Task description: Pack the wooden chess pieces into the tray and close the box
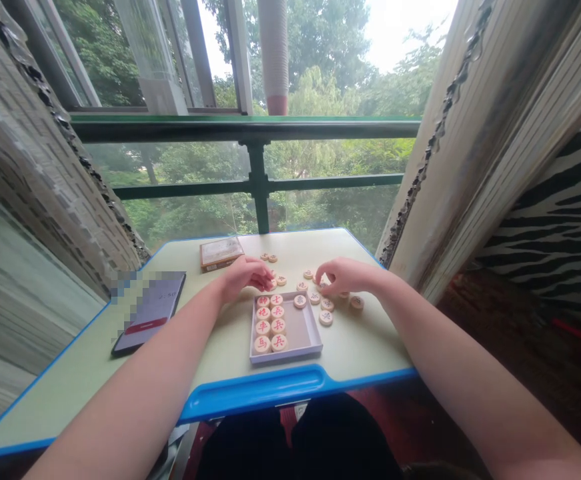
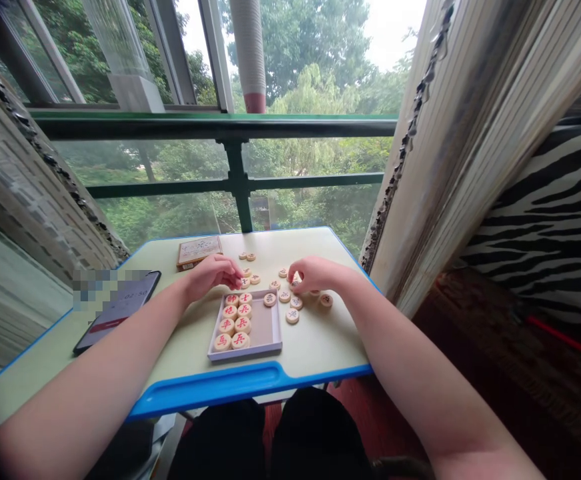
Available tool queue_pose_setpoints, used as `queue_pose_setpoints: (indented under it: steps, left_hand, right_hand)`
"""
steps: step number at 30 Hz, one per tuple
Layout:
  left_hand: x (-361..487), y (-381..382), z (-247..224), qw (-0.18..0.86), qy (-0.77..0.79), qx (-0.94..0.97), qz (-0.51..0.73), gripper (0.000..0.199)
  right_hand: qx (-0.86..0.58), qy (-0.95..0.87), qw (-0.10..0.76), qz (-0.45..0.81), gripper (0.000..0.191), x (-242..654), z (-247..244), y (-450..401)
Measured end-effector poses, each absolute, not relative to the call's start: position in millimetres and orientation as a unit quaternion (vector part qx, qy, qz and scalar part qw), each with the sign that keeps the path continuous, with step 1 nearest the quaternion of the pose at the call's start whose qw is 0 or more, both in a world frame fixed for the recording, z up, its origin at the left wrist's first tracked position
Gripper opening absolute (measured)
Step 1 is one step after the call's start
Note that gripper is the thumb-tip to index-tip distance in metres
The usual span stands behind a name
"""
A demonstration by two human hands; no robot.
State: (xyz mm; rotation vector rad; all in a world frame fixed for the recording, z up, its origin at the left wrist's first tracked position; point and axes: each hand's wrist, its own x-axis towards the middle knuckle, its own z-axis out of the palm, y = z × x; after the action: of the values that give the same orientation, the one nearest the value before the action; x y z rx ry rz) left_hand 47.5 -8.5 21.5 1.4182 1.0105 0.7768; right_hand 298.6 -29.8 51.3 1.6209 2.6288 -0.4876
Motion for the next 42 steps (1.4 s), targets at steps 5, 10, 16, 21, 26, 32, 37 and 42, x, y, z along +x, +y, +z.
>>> queue_pose_setpoints:
  steps: [5,10,16,21,26,32,37,42]
  left_hand:
    - [48,-8,20,0.58,0.43,0.615,0.317,0.015]
    - [47,-5,18,0.575,0.438,0.614,0.317,0.014]
    - [52,-6,16,0.552,0.472,0.631,0.273,0.013]
    - [54,-7,15,0.536,0.483,0.638,0.27,0.013]
    - [51,-4,12,0.526,0.486,0.642,0.275,0.013]
    - [52,-4,15,0.538,0.481,0.644,0.253,0.013]
    - [51,-5,18,0.556,0.461,0.651,0.233,0.015]
    - [50,-6,20,0.556,0.46,0.655,0.223,0.016]
  right_hand:
    - [0.514,0.839,0.003,-0.178,0.033,296,50,-30]
    - [0.516,0.838,0.001,-0.178,0.033,300,51,-28]
    - [0.522,0.839,-0.002,-0.156,0.026,296,43,-25]
    - [0.506,0.852,-0.047,-0.124,0.022,289,44,-31]
    - [0.397,0.895,-0.134,-0.156,0.02,281,53,-47]
    - [0.323,0.917,-0.067,-0.223,0.025,270,49,-58]
    - [0.327,0.919,-0.037,-0.217,0.023,263,44,-60]
    - [0.326,0.921,-0.04,-0.208,0.026,261,45,-62]
